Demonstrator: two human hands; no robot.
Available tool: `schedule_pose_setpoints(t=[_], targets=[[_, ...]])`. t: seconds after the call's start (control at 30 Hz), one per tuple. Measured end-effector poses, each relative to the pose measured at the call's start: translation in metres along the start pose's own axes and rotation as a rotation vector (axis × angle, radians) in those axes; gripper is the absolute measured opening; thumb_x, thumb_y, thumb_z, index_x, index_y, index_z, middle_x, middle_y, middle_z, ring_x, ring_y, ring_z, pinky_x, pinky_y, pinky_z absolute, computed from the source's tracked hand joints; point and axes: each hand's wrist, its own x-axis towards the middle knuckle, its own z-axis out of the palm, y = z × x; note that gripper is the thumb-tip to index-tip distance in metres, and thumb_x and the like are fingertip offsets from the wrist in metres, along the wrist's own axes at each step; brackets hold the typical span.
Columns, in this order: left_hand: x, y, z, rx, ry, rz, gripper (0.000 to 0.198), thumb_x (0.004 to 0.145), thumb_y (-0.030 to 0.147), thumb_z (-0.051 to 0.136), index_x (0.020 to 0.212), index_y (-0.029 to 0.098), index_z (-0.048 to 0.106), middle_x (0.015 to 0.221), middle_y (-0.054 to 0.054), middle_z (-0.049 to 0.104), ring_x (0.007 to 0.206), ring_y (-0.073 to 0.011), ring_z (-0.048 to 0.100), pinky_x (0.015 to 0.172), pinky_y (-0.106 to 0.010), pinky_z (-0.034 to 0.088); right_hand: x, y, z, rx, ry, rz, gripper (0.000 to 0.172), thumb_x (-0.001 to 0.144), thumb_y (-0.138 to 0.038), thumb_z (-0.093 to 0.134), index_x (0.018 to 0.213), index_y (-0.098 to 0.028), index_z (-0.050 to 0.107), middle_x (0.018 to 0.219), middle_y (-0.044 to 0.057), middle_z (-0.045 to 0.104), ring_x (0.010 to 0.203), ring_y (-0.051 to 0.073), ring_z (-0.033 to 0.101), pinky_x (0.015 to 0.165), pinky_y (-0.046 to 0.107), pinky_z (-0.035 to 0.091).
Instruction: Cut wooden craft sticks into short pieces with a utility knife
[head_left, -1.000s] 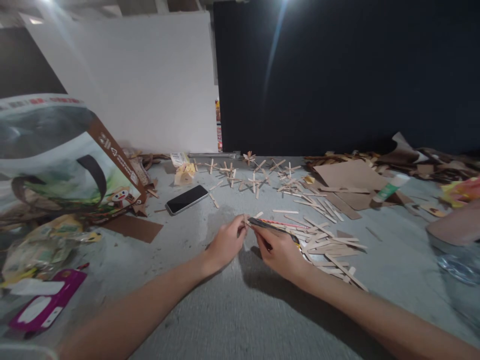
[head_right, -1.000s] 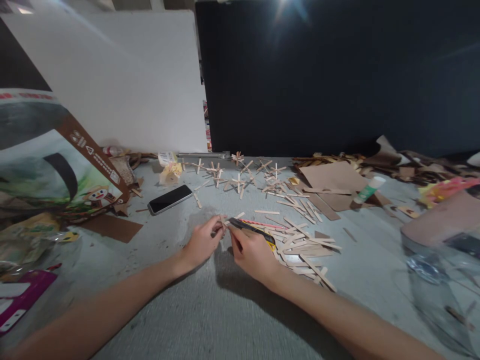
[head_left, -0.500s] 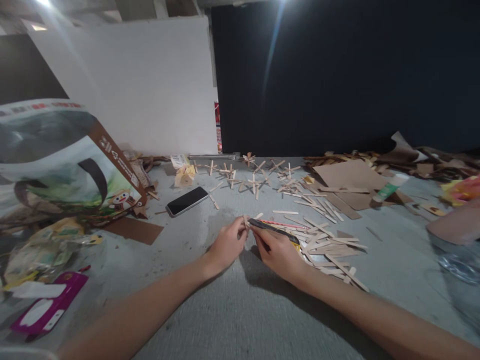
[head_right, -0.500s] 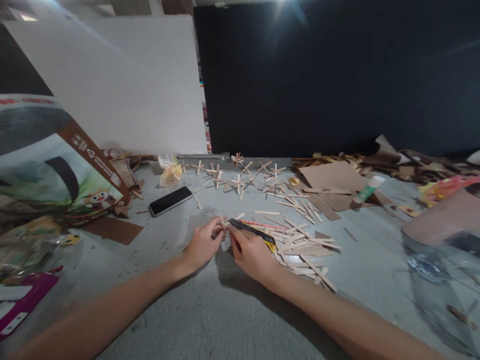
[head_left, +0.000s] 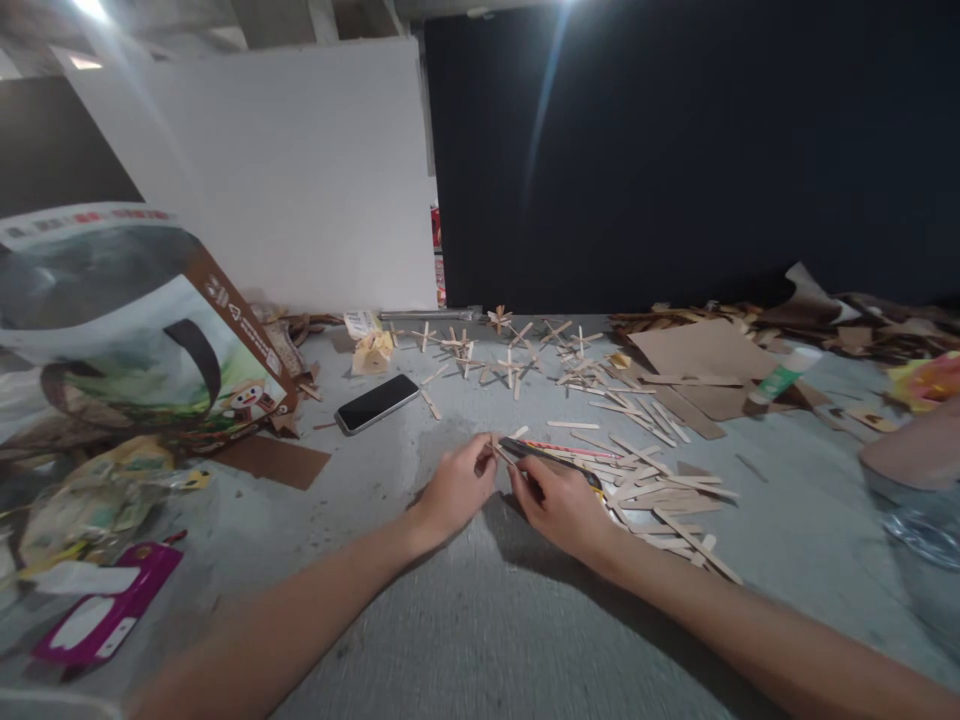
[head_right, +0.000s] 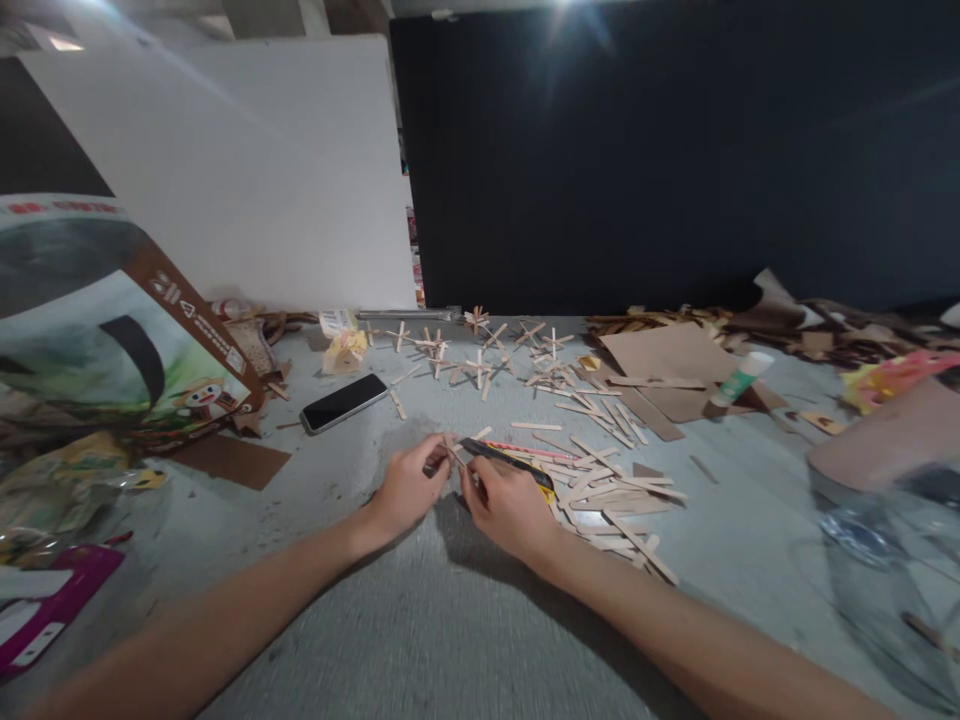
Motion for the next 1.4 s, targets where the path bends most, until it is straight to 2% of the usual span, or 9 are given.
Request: schedule_pose_setpoints(t=[0.1,0.3,0.67,0.83,0.93,1.1,1.23,1.3,1.4], targets=[[0.0,0.002,-0.001,0.004,-0.005,0.014,0.021,0.095,0.017,0.057,0.11,0.021,0.071,0.095,-0.003,0.079,0.085,-0.0155,0.074,0.079,-0.025,0.055,0.0,0.001,-0.001,-0.034,0.0,-0.057,0.035,0.105,-0.022,0.045,0.071,-0.024,0.054,0.063,0.003,0.065,0.056,0.016,0.062,0.057,0.029,0.041],[-0.002,0.004,-0.002,0.05,-0.002,0.163,0.031,0.097,0.014,0.053,0.121,0.023,0.07,0.115,-0.006,0.078,0.102,-0.0192,0.074,0.095,-0.032,0.058,-0.001,0.003,0.0,-0.029,-0.024,-0.053,0.036,0.108,-0.024,0.041,0.075,-0.024,0.055,0.066,0.003,0.067,0.058,0.018,0.063,0.058,0.03,0.04],[-0.007,-0.004,0.002,0.114,-0.052,0.325,0.032,0.1,0.015,0.05,0.127,0.018,0.067,0.117,-0.012,0.077,0.107,-0.0221,0.074,0.098,-0.036,0.059,-0.004,0.007,0.006,-0.038,-0.057,-0.032,0.037,0.109,-0.025,0.04,0.077,-0.023,0.058,0.069,0.005,0.07,0.062,0.019,0.068,0.06,0.029,0.043],[-0.005,0.001,-0.001,0.047,-0.103,0.187,0.031,0.097,0.014,0.053,0.124,0.022,0.069,0.108,-0.007,0.078,0.098,-0.0196,0.074,0.092,-0.033,0.059,-0.003,0.006,0.002,0.033,-0.12,-0.061,0.034,0.109,-0.028,0.043,0.081,-0.022,0.06,0.073,0.006,0.071,0.066,0.02,0.068,0.062,0.03,0.046],[-0.003,0.003,-0.004,-0.007,-0.089,0.103,0.029,0.097,0.014,0.054,0.119,0.022,0.07,0.103,-0.005,0.079,0.095,-0.0188,0.073,0.089,-0.031,0.058,-0.001,0.006,0.0,0.096,-0.124,-0.081,0.035,0.109,-0.03,0.042,0.08,-0.023,0.061,0.073,0.005,0.07,0.067,0.019,0.067,0.064,0.03,0.047],[-0.003,0.006,-0.004,-0.062,-0.124,0.141,0.023,0.095,0.017,0.057,0.112,0.022,0.072,0.106,-0.007,0.078,0.098,-0.0194,0.072,0.091,-0.032,0.056,0.0,0.009,0.002,0.166,-0.074,0.006,0.038,0.109,-0.035,0.043,0.078,-0.024,0.061,0.07,0.003,0.069,0.063,0.019,0.065,0.061,0.029,0.048],[-0.002,0.011,-0.006,-0.264,-0.214,0.05,0.015,0.096,0.029,0.06,0.101,0.02,0.071,0.09,-0.004,0.075,0.083,-0.0172,0.068,0.08,-0.03,0.054,0.0,0.011,0.002,0.263,-0.024,0.106,0.035,0.107,-0.04,0.049,0.077,-0.024,0.059,0.066,0.001,0.065,0.059,0.018,0.061,0.059,0.028,0.048],[0.002,0.011,-0.008,-0.465,-0.269,-0.045,0.024,0.093,0.041,0.067,0.098,0.017,0.069,0.08,-0.003,0.071,0.072,-0.0157,0.065,0.073,-0.029,0.053,0.002,0.012,0.0,0.303,0.053,0.171,0.027,0.106,-0.039,0.049,0.09,-0.023,0.062,0.074,0.002,0.066,0.065,0.019,0.063,0.063,0.029,0.05],[0.01,0.009,-0.012,-0.71,-0.345,-0.159,0.047,0.08,0.055,0.081,0.101,0.016,0.066,0.073,-0.002,0.067,0.064,-0.0143,0.063,0.067,-0.029,0.052,0.007,0.014,0.001,0.269,0.144,0.155,0.024,0.106,-0.036,0.048,0.121,-0.021,0.06,0.104,0.01,0.067,0.094,0.024,0.065,0.083,0.036,0.053]])
